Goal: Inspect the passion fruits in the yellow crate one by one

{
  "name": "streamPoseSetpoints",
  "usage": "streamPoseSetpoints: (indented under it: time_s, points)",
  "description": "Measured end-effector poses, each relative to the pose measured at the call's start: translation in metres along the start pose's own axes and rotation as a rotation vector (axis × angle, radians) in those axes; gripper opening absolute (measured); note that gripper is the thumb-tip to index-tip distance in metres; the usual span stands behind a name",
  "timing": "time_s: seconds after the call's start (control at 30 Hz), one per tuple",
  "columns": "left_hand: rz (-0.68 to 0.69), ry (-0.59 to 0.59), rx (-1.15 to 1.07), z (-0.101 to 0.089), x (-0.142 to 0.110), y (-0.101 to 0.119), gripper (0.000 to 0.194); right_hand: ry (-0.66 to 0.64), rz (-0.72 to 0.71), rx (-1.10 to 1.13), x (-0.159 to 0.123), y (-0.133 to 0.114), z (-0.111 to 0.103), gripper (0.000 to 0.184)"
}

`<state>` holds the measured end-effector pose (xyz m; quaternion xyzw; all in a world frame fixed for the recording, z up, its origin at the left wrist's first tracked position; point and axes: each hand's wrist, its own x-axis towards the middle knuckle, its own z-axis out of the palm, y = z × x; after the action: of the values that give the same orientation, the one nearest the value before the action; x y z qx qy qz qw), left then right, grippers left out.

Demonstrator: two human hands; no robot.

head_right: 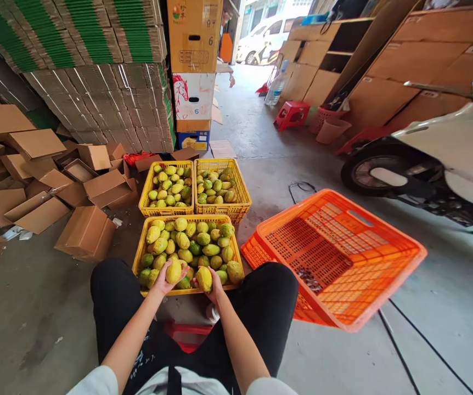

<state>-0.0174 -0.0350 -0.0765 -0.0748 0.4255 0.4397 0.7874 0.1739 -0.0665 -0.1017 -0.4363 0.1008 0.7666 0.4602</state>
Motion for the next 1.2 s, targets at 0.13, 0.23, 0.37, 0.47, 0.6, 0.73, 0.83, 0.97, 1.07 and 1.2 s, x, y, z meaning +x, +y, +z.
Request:
streamPoseSetpoints:
  time_s: [0.13, 0.23, 0.37, 0.47, 0.6, 0.73, 0.83, 0.97, 1.07, 1.2]
  points:
    - [-0.047, -0.030, 0.097, -0.001, 0.000, -0.002, 0.031, -0.004, -0.007, 0.012, -0.002, -0.002, 0.001, 0.028]
    - [-0.065, -0.009, 0.095, 0.001, -0.001, -0.001, 0.036, -0.012, -0.018, 0.007, -0.004, -0.001, 0.003, 0.027]
    - [-0.082, -0.052, -0.050, 0.006, -0.006, 0.000, 0.049, -0.012, -0.052, -0.014, -0.006, -0.001, 0.006, 0.023]
    - [-0.061, -0.052, -0.127, 0.010, -0.007, -0.001, 0.042, 0.039, -0.086, -0.017, -0.006, -0.001, 0.006, 0.015]
    - [-0.019, -0.024, -0.115, 0.010, -0.005, -0.001, 0.037, 0.045, -0.077, -0.010, -0.002, -0.002, 0.002, 0.017]
    - [0.068, 0.079, -0.073, 0.008, -0.003, 0.001, 0.029, 0.028, -0.036, -0.002, 0.002, -0.001, 0.000, 0.025]
    - [0.111, 0.126, -0.060, 0.007, -0.004, 0.001, 0.022, 0.006, -0.001, -0.002, 0.003, 0.000, 0.000, 0.031]
    - [0.013, 0.052, -0.038, 0.007, -0.006, -0.001, 0.029, 0.006, -0.010, -0.007, 0.002, 0.000, 0.001, 0.030]
    - [-0.011, 0.021, -0.012, 0.007, -0.007, -0.002, 0.032, 0.007, -0.023, -0.026, 0.000, 0.001, 0.001, 0.025]
    - [0.000, -0.001, 0.032, 0.007, -0.006, -0.001, 0.031, 0.017, -0.051, -0.060, -0.002, 0.002, 0.002, 0.026]
